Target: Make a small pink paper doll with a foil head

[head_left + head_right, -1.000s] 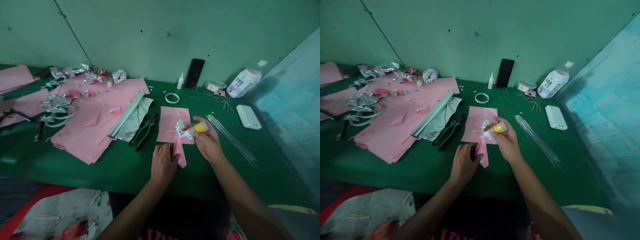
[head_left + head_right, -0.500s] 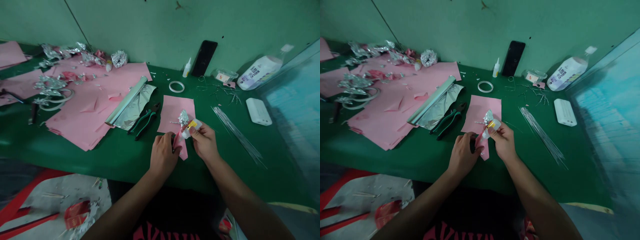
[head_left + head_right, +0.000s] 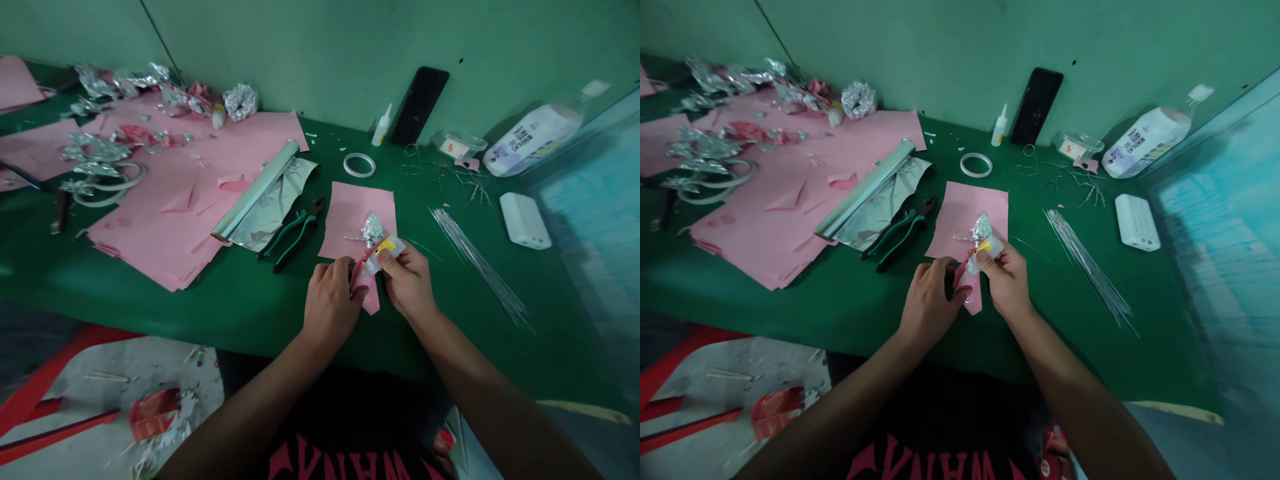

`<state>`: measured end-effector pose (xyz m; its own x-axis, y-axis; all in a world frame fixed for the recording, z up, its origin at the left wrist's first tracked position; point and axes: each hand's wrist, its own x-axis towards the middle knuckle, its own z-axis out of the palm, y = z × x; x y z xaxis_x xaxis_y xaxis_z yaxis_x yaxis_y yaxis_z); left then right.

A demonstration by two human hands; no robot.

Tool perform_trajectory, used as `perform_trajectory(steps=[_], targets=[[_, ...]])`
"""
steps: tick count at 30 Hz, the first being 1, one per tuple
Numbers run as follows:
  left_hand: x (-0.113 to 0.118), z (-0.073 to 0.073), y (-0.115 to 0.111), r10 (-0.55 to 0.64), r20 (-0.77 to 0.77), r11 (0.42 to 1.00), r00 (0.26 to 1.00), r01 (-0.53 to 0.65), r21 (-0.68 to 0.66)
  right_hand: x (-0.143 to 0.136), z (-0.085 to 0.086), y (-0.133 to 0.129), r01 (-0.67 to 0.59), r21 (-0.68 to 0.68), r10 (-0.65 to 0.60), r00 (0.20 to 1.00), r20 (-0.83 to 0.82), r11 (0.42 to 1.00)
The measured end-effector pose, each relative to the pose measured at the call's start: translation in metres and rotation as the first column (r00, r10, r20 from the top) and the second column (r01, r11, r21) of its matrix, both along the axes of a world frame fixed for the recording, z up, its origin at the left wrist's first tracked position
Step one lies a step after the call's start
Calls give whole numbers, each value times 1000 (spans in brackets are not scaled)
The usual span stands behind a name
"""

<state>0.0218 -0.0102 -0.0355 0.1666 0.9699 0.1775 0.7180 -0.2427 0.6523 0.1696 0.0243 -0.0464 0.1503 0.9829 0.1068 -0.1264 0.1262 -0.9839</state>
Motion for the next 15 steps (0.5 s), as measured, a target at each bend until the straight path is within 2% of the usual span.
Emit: perform_trajectory(steps=[10, 15], targets=[[0, -1, -1, -5, 2, 1000, 1000, 5, -5, -1, 0, -1, 5, 14, -5, 1000, -16, 1000], [-1, -1, -1, -8, -5, 1000, 1000, 8, 0, 5, -4, 0, 70, 45, -75, 992, 105, 996]])
